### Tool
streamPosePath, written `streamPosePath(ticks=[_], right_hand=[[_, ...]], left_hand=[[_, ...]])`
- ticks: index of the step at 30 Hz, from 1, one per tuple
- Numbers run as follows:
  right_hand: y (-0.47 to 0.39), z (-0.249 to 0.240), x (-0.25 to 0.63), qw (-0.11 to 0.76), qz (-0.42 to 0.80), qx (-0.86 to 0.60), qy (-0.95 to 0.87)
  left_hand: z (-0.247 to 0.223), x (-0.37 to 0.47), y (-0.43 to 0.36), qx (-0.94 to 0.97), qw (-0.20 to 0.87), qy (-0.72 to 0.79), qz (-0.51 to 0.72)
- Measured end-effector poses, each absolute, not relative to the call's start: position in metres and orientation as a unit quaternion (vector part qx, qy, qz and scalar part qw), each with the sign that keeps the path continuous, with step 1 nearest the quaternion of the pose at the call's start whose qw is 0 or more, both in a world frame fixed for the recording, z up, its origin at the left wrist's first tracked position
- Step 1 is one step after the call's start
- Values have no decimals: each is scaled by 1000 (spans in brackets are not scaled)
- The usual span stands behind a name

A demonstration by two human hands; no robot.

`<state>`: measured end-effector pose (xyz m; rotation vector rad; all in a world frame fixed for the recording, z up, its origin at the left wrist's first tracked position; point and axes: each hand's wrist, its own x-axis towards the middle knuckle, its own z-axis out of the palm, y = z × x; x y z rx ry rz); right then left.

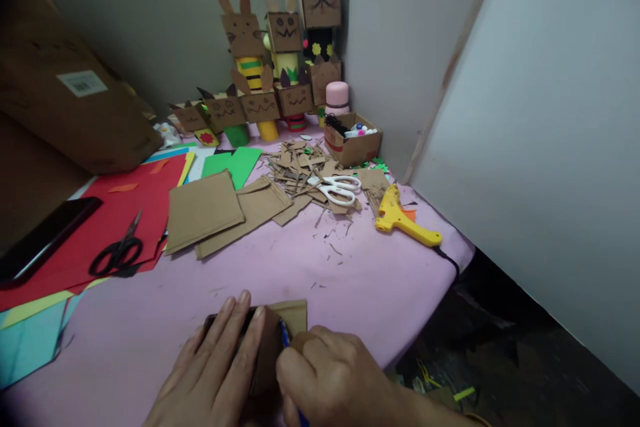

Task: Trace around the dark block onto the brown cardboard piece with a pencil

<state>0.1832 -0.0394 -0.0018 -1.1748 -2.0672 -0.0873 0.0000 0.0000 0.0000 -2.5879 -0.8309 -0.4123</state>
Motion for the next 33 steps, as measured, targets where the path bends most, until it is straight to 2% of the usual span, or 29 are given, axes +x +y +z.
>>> streamPosePath(ticks=[4,8,23,29,33], right_hand=[[-43,4,184,364,26,-492,-791],[-46,7,184,350,66,-497,-791],[-78,-1,169,358,-50,-475,-802],[-92,-3,169,373,-25,-445,-814],[-93,-1,178,374,-30,-484,-791]], left_hand=[[7,-1,1,-933,231,-244,-126],[10,4,-1,-925,231,-263,-146],[13,11,-5,-916,218,-284,-180],[12,12,-3,-913,224,-288,-184],[10,12,-3,-913,214,-294,-183]])
